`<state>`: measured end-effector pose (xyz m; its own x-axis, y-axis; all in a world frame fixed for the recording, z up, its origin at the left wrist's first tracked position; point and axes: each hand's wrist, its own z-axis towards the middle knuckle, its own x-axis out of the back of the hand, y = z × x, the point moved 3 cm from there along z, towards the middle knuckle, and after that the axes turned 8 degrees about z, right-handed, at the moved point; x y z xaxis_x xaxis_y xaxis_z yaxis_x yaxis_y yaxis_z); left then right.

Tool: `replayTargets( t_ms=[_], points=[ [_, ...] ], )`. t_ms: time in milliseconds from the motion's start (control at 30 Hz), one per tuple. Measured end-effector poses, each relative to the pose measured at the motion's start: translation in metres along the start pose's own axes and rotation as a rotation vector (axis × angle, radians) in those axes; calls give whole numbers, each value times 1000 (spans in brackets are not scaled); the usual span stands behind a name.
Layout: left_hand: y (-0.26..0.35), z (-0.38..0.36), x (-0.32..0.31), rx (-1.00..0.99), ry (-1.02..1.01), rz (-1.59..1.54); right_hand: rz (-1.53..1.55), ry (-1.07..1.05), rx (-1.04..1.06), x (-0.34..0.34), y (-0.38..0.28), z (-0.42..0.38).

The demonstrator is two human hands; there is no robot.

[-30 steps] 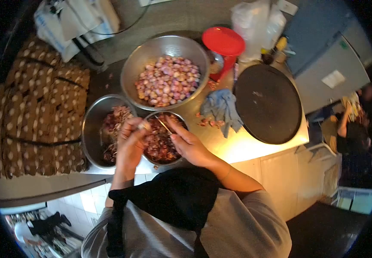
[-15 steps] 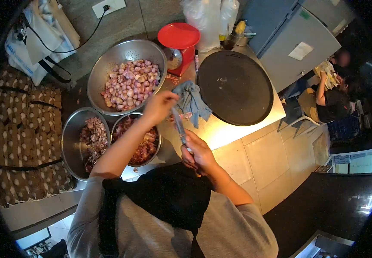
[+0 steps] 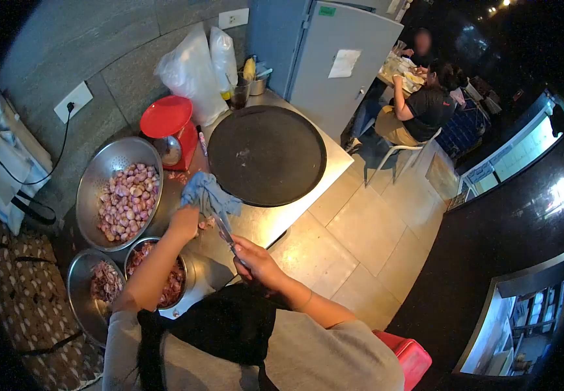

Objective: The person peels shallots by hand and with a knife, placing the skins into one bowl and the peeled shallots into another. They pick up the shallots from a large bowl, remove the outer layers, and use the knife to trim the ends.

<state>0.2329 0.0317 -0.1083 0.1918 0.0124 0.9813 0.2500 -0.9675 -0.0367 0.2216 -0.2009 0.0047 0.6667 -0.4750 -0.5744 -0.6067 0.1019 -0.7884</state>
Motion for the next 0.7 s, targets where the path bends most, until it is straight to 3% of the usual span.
replayTargets(
  t_ms=[133,233,333,433,533,633,700],
  points=[
    [-14,0,-27,-54,-289,23,1,-59,-18,-6,5,12],
    [-13,-5,-16,-97,-329,-68,15,-112,-33,-14,7,16],
    [-6,-22,31,43,-130,-191,-4,-145,-51,-16,9,26],
    [-17,-62,72,82,188,-641,-25,-185,-59,-22,9,32],
    [-34,-110,70,161,368,-1011,-60,-234,-80,-27,14,45],
    [-33,-164,76,410,366,-1249,-82,-286,-145,-37,18,54],
    [-32,-186,56,437,451,-1417,-112,-324,-198,-46,19,60]
  ],
)
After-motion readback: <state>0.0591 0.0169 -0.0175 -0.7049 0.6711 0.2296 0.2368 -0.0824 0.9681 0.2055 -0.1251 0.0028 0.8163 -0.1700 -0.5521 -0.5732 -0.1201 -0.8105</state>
